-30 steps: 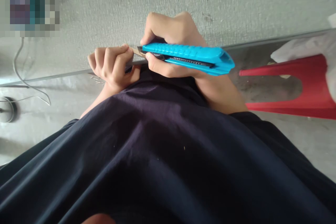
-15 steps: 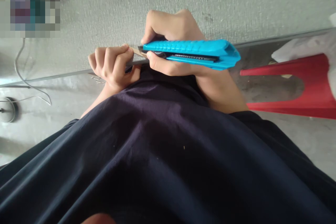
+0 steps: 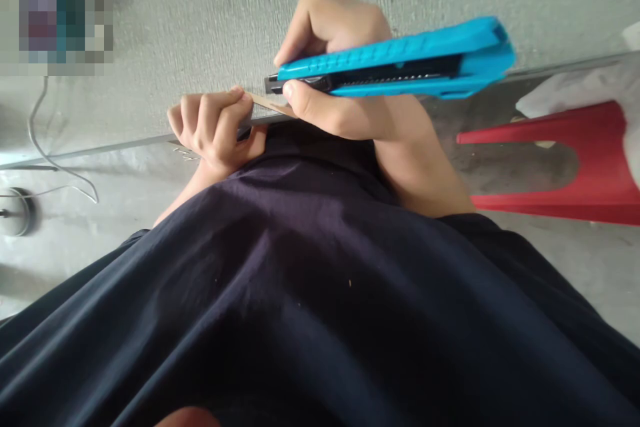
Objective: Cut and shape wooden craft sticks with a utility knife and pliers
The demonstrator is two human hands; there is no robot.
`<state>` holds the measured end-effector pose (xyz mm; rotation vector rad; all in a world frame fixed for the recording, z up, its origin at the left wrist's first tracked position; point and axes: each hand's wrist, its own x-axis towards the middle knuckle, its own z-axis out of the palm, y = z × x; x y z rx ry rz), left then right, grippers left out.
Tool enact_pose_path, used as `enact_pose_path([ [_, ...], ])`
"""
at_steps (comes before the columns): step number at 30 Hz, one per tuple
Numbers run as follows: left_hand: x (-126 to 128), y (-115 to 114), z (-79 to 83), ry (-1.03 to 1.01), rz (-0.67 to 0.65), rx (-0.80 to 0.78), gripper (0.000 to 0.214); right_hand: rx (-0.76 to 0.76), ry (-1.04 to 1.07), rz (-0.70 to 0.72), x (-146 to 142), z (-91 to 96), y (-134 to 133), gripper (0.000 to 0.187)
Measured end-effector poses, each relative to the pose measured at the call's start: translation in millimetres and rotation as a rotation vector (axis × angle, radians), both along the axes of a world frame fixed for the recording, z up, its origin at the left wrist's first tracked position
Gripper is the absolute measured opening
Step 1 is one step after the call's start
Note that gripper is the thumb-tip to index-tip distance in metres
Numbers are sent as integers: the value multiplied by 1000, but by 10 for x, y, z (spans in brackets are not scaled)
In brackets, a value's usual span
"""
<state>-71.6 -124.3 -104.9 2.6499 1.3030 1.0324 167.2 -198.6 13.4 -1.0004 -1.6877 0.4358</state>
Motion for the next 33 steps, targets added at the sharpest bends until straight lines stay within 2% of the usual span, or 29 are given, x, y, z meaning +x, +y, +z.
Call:
enact_pose_path([
  [5,60,-15,83,8,-27,-83,48,-46,-57,30,20,6,-6,14],
  [12,91,-65,113,20,6,13,43,-63,-41,27,-6,5,-2,16],
  [20,88,-83,205,45,14,-180,41,-59,-70,31,1,5,22,14],
  [23,84,-75,174,68,5,-176,44,-64,-65,45,6,12,21,14],
  [29,64,-39,21,26,-8,-51,43,-86,-65,26,6,5,8,18],
  [33,66,-37,3,8,-26,-73,44,-70,-43,33,-14,7,6,17],
])
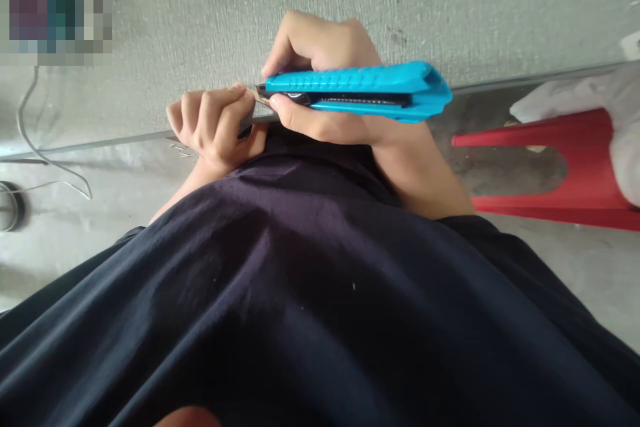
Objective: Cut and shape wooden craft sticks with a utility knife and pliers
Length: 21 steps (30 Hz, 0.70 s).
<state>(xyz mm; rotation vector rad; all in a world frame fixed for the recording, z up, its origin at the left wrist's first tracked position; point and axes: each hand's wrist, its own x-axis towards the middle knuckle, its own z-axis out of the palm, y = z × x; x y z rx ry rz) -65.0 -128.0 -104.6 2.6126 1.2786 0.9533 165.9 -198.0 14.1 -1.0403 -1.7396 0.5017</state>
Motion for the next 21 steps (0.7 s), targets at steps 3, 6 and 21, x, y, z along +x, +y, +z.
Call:
enact_pose_path([
  [3,-8,7,-10,-11,-14,-21,45,-6,-6,-8,-2,9,-7,16],
  [6,-27,24,-41,-15,-36,-38,47,-3,-12,-11,-2,13,-14,16],
  [21,14,-5,53,3,28,87,44,-21,-6,-1,8,16,-21,18],
])
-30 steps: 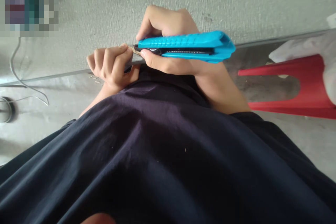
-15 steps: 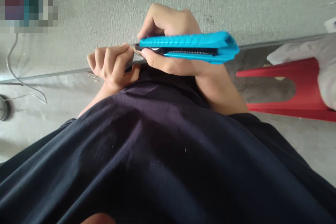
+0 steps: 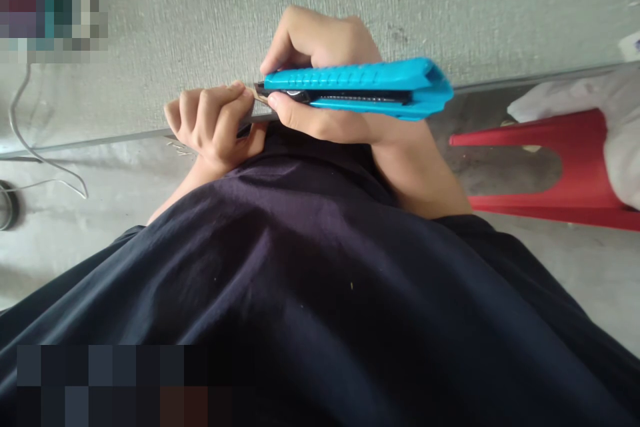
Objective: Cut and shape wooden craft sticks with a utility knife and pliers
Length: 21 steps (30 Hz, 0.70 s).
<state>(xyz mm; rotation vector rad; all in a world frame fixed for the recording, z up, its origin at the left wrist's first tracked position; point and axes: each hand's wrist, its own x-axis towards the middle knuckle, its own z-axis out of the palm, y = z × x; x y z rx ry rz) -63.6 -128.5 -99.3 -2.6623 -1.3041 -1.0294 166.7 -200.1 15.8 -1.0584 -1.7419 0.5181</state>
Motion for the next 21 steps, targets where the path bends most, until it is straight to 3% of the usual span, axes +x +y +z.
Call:
enact_pose_path([
  [8,29,-34,129,6,-18,-63,47,-7,-12,-11,-1,9,-9,18],
  [13,20,-26,87,-23,-27,-151,44,17,-16,-3,5,-7,13,17],
  [21,5,-12,51,-9,-39,-153,42,27,-29,-3,14,-11,33,15],
])
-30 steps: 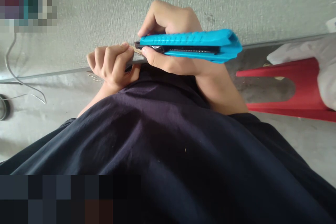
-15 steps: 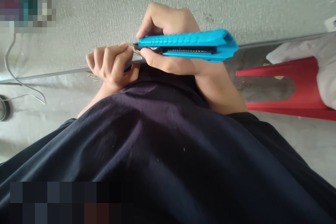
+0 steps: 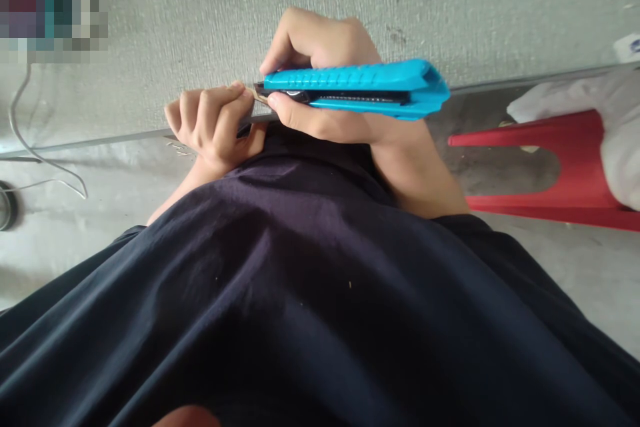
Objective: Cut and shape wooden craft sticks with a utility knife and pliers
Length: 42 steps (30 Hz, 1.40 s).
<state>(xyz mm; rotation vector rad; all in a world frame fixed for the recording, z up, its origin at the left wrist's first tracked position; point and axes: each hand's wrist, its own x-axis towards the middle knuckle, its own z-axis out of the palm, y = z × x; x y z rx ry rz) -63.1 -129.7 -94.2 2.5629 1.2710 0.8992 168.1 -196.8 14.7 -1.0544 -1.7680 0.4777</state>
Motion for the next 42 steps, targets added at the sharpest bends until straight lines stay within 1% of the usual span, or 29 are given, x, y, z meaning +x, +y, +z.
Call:
enact_pose_path([
  [2,6,6,2,-10,1,-17,43,4,3,-7,1,-11,-3,17],
  [5,11,18,-13,-24,8,-26,43,49,15,-2,1,-36,2,17],
  [10,3,3,-11,-17,20,-29,46,38,5,-41,-1,-77,55,18],
  [12,1,-16,3,-18,19,-21,46,76,19,-24,-1,-90,82,18],
  [15,6,-38,6,-30,24,26,44,112,16,-11,-4,-97,94,16],
  [19,13,-34,-30,-35,38,109,43,107,-36,-56,-9,-91,72,16],
  [23,17,-11,-37,-14,31,99,40,155,-56,-32,-9,-102,76,17],
  [28,34,-17,19,1,33,66,37,142,-88,-60,-6,-132,99,18],
  [30,34,-18,24,3,34,64,37,171,-87,-44,-5,-137,105,18],
  [34,20,2,-26,25,16,128,37,202,-61,-26,-1,-137,112,18],
  [38,16,21,-88,10,5,180,35,206,-93,-34,8,-134,118,17],
  [42,19,28,-87,-5,-1,164,33,224,-98,-3,17,-124,118,15],
])
